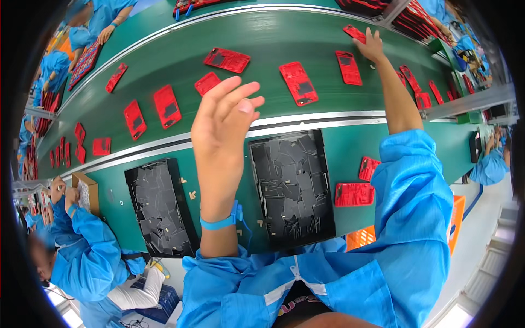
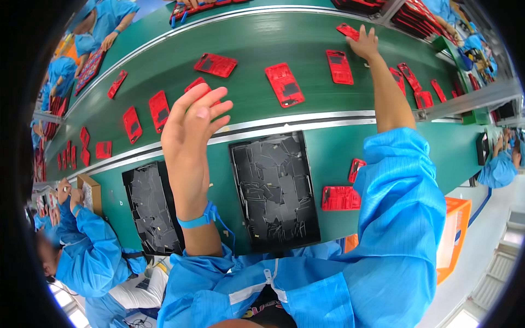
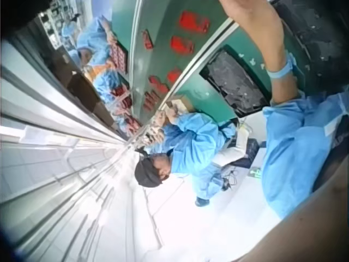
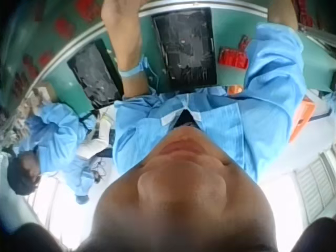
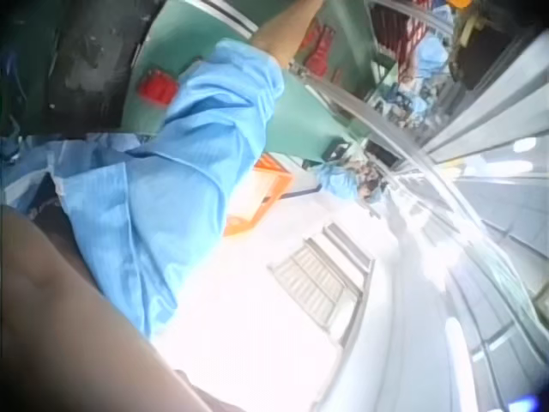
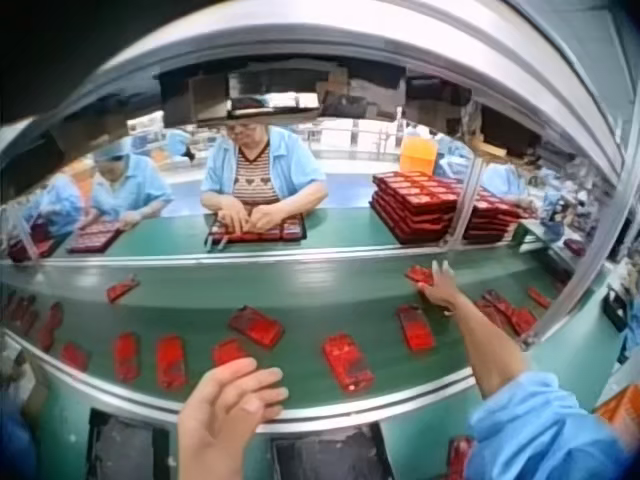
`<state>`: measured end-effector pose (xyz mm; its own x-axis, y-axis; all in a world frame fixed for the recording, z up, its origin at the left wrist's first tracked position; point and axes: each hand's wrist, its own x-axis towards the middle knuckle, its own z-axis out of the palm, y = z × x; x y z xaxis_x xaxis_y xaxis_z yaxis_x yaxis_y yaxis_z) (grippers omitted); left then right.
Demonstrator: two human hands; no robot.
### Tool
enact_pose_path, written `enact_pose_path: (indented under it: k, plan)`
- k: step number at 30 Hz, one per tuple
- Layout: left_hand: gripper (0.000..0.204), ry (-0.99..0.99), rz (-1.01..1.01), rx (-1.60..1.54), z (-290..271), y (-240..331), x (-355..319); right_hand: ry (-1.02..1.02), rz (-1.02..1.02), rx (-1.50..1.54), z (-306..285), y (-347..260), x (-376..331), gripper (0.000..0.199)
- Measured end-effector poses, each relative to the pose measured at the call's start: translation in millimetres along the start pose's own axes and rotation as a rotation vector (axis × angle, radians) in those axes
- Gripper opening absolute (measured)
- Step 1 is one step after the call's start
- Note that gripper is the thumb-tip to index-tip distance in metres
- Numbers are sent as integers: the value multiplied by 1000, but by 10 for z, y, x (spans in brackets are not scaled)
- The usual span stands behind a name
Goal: The person takes phone cases from a conveyor belt, attaches rectangular pads from a tray onto each case by hand, and places the assembled cases back onto the conveyor belt.
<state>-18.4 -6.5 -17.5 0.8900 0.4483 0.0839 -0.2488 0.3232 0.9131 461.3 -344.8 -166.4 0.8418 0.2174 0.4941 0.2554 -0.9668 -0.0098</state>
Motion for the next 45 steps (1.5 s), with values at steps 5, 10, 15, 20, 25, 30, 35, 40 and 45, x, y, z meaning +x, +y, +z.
enact_pose_path:
  k: [5,10,15,20,25,30,35,40,45]
  plan:
    - [39,-31,-80,70,-69,-116,119,-146,-218,516,-195,-596,-172,62]
    - [56,-25,-232,20,-107,-255,195,-482,-600,1028,-2280,-2014,-1266,88]
    - [45,-199,-257,-9,-202,-233,159,110,-611,864,-2917,-2357,-2051,42]
    - [35,-108,-77,-25,-233,37,88,-318,-606,565,-2760,-2289,-2691,16]
    - [33,-190,-27,-130,-165,144,-39,-373,-620,319,-2763,-2512,-2921,26]
    - [37,-240,43,-73,-130,197,-109,-417,-587,259,-2673,-2487,-3027,25]
    - [32,-240,40,-228,-170,280,-100,-291,-567,535,-2710,-2498,-2952,17]
    - [35,-177,31,-281,-80,221,-122,-179,-380,893,-2983,-2438,-2775,30]
    - [32,-14,155,-191,-52,73,-104,116,-447,1161,-3462,-2625,-2486,31]
